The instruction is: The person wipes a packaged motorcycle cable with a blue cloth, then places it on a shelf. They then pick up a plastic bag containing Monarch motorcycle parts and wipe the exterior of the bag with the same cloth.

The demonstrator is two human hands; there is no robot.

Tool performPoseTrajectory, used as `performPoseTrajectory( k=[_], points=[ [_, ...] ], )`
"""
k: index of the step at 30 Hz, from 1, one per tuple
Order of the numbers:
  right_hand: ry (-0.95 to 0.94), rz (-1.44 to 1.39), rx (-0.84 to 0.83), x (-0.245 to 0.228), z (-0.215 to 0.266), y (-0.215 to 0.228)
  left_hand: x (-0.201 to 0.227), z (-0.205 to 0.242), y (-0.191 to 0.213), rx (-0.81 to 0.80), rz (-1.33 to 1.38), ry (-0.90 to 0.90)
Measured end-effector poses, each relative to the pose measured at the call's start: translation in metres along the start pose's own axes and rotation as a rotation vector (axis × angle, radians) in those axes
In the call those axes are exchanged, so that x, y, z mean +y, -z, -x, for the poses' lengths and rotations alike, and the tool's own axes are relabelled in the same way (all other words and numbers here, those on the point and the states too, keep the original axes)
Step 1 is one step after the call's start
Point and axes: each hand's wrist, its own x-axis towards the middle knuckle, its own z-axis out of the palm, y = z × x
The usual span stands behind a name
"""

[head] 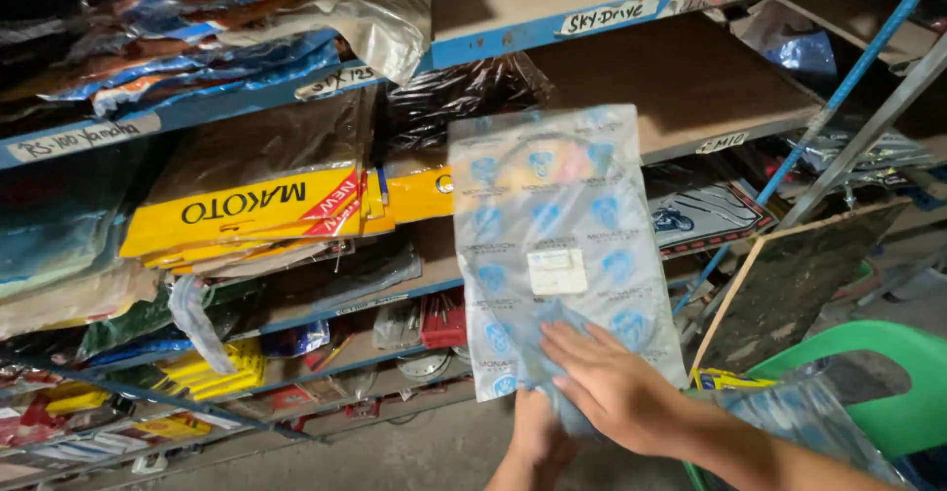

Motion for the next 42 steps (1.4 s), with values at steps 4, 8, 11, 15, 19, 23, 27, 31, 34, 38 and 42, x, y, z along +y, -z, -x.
performPoseTrajectory(
  k=[4,8,11,15,19,23,27,31,34,38,42],
  points=[
    [0.083,0.142,0.061,0.012,0.019,0.015,0.000,0.007,-0.003,0.111,0.005,-0.018],
    [-0.140,0.377,0.134,0.063,0.033,0.025,0.004,0.013,-0.012,-0.035,0.085,-0.048],
    [-0.241,0.457,0.152,0.075,0.034,0.017,0.001,0.020,-0.023,0.002,0.152,-0.049],
    [-0.027,0.320,0.283,0.020,0.037,-0.012,-0.010,0.014,-0.010,-0.024,0.192,-0.090],
    [0.111,0.236,0.208,0.015,0.043,-0.040,-0.013,-0.004,0.016,0.271,-0.018,-0.110],
    [-0.008,0.280,0.300,0.029,0.044,-0.029,0.000,0.021,-0.030,0.078,0.158,0.002],
    [-0.268,0.294,0.328,0.023,0.038,-0.018,-0.008,0.003,-0.001,0.178,0.136,0.090],
    [-0.150,0.090,0.258,0.004,0.027,-0.035,-0.009,-0.009,0.029,0.146,0.056,0.116],
    [-0.038,-0.105,0.133,-0.016,0.003,-0.032,0.003,-0.013,0.043,-0.007,0.010,0.110],
    [0.025,-0.061,0.065,-0.031,-0.029,-0.030,0.023,-0.011,0.047,-0.209,-0.098,0.093],
    [-0.119,-0.117,-0.092,-0.034,-0.059,-0.023,0.026,-0.006,0.059,-0.351,-0.161,0.073]
  ],
)
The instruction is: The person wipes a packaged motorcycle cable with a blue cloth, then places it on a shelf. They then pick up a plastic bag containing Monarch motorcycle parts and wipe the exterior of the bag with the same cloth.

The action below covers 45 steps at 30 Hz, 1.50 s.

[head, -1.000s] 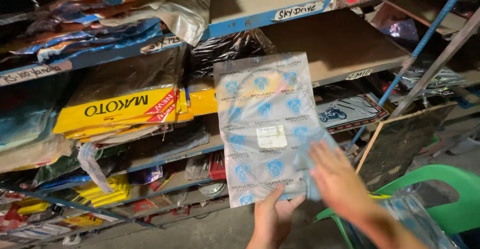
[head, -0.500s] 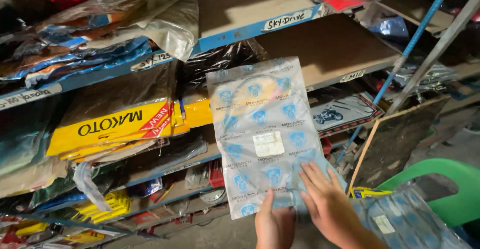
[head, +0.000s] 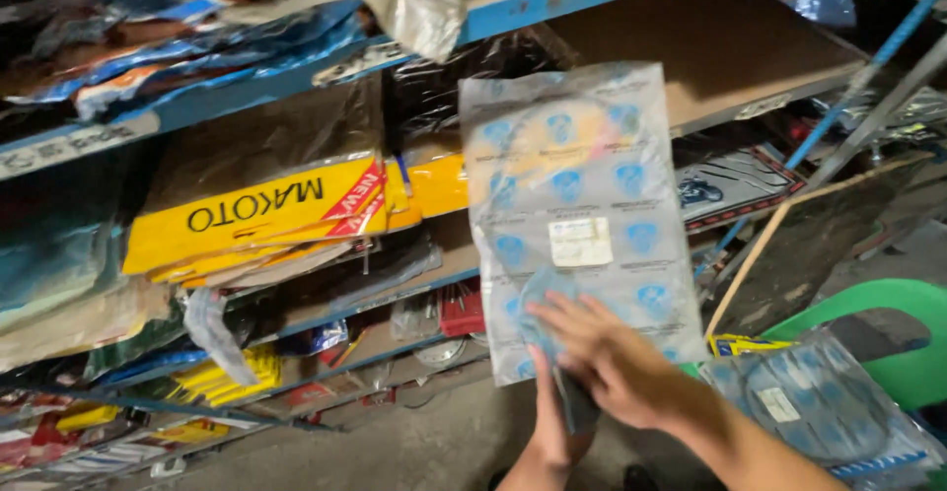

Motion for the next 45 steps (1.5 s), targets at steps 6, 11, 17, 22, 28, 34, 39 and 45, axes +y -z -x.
performPoseTrajectory(
  k=[6,11,17,22,28,34,39,45],
  points=[
    [0.189,0.159,0.346,0.001,0.006,-0.016,0.024,0.002,-0.017,-0.001,0.202,0.061],
    [0.075,0.340,0.381,0.019,0.038,-0.006,0.045,0.002,-0.042,0.288,0.291,0.063],
    [-0.229,0.199,0.647,0.038,0.085,0.020,0.021,0.005,-0.075,-0.138,0.197,-0.170],
    [0.017,0.170,0.469,0.042,0.102,-0.009,-0.044,-0.016,-0.025,0.477,0.228,-0.104],
    [0.086,0.223,0.447,0.075,0.092,0.023,-0.034,-0.010,-0.081,0.469,0.283,0.001],
    [0.126,0.353,0.371,0.070,0.101,0.027,-0.053,-0.009,-0.085,0.496,0.172,-0.096],
    [0.199,0.261,0.247,0.081,0.103,0.026,-0.056,-0.007,-0.095,0.684,0.165,-0.164],
    [0.078,0.387,0.405,0.072,0.074,0.040,-0.077,-0.006,-0.047,0.527,0.191,-0.169]
  ],
)
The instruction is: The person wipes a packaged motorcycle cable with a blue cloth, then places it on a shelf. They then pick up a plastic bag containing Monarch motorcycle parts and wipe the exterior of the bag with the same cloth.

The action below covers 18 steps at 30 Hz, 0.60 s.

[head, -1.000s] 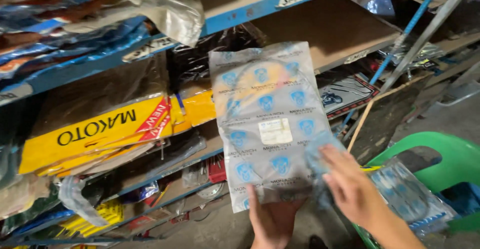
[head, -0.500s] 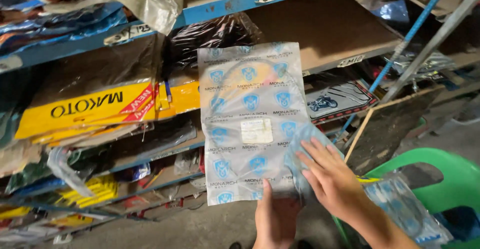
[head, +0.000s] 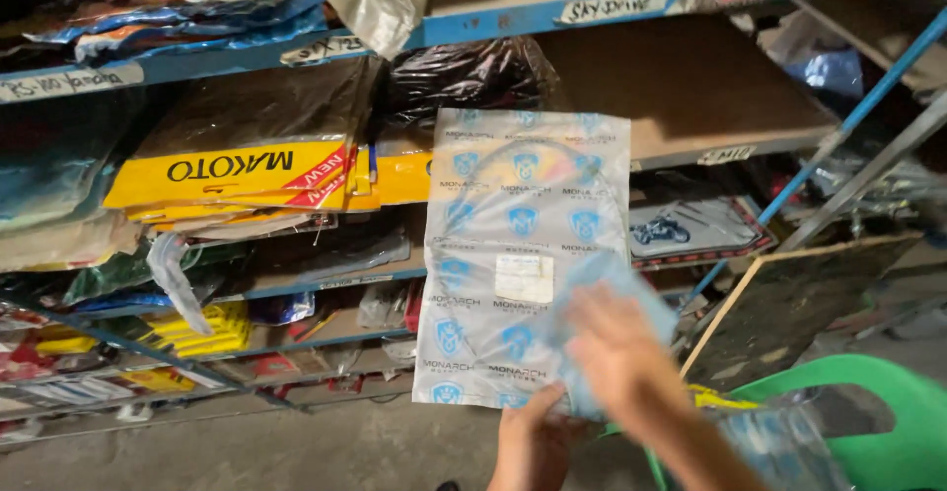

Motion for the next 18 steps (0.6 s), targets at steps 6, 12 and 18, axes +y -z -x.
performPoseTrajectory(
  k=[6,12,18],
  points=[
    [0.127,-0.134,-0.117,-0.011,-0.016,-0.032,0.022,-0.005,0.000,-0.432,-0.108,-0.230],
    [0.112,-0.228,-0.042,-0.046,-0.034,-0.047,0.023,-0.011,0.007,-0.157,-0.084,0.077],
    [-0.057,-0.125,-0.389,-0.005,-0.073,-0.038,0.033,-0.011,0.001,-0.208,-0.100,0.161]
  ],
)
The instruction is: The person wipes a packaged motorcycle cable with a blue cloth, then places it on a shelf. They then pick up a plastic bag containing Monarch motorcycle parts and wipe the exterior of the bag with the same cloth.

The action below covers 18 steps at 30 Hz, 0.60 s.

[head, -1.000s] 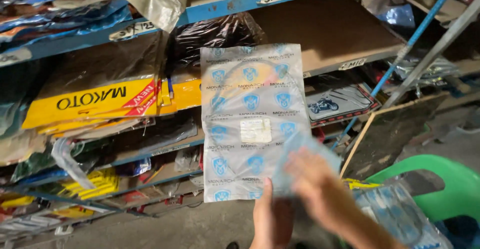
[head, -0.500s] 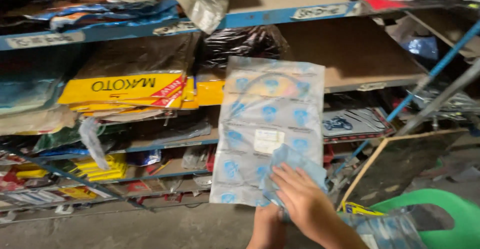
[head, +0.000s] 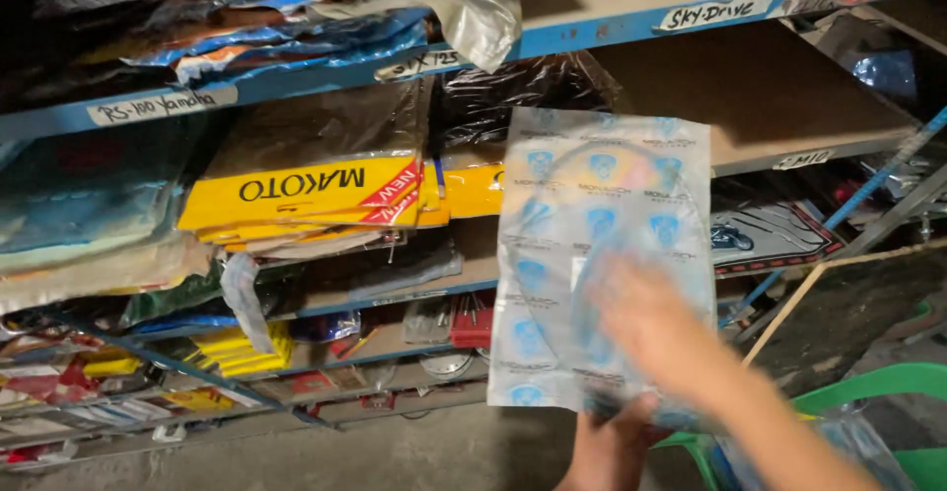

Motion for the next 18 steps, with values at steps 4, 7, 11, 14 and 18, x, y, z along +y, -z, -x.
performPoseTrajectory(
  k=[4,7,11,14,18],
  points=[
    [-0.122,0.556,0.154,0.037,-0.034,0.007,0.005,0.001,-0.004,0.016,0.063,0.048],
    [0.063,0.421,0.086,0.001,-0.027,-0.014,0.010,-0.005,-0.003,-0.024,0.025,0.006],
    [0.147,0.128,-0.256,-0.022,-0.018,-0.015,-0.009,-0.023,0.026,0.022,-0.055,-0.066],
    [0.209,0.450,0.004,0.008,-0.054,0.004,-0.034,-0.042,0.047,0.157,0.001,-0.081],
    [0.091,0.521,0.198,0.031,-0.059,0.007,0.007,0.013,-0.022,0.008,0.096,-0.029]
  ],
)
